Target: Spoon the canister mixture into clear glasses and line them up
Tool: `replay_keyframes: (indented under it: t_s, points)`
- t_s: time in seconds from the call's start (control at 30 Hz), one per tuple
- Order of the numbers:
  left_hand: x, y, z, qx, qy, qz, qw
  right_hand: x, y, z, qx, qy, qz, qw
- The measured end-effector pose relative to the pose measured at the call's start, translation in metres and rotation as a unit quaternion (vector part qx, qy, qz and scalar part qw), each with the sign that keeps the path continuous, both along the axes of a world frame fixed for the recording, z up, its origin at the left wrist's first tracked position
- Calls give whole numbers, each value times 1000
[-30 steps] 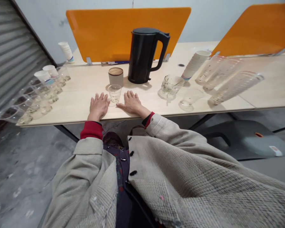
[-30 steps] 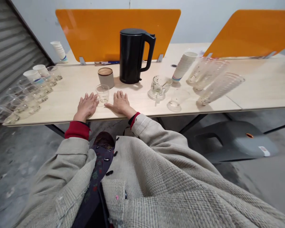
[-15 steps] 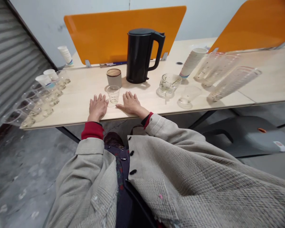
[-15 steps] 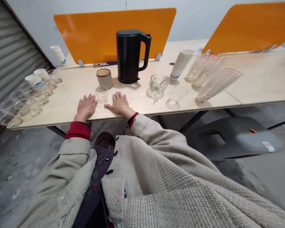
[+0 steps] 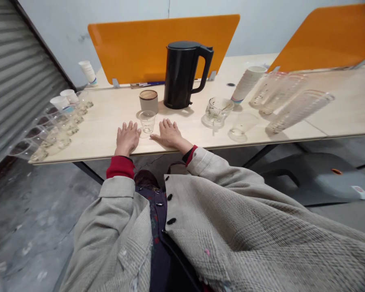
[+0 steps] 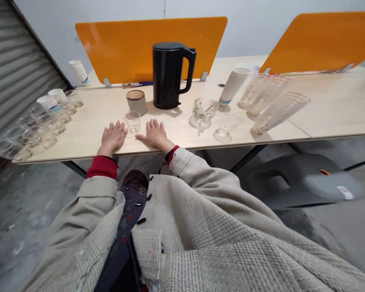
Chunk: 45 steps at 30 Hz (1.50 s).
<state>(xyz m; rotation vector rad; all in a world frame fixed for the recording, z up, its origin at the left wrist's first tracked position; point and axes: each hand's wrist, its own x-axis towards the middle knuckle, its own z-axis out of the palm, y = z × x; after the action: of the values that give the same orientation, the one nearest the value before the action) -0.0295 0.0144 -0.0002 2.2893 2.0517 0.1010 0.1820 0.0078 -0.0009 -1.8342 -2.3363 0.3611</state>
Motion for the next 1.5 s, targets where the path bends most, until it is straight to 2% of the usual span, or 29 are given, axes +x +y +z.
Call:
replay_keyframes:
  t_s: [0.23, 0.7, 0.9, 1.5]
  points:
    - [0, 0, -2, 9, 13, -1, 1000, 1, 4, -6, 10, -1, 1, 1000]
    - [1, -2, -2, 10, 16, 3, 1000, 1, 1, -5, 12, -12, 0, 1000]
    - [2, -4, -1, 6, -5, 1, 1000, 2, 5, -12, 31, -5, 6, 999]
    - [1, -5, -3, 7, -26, 0, 1000, 3, 6, -13, 24, -17, 7, 1000]
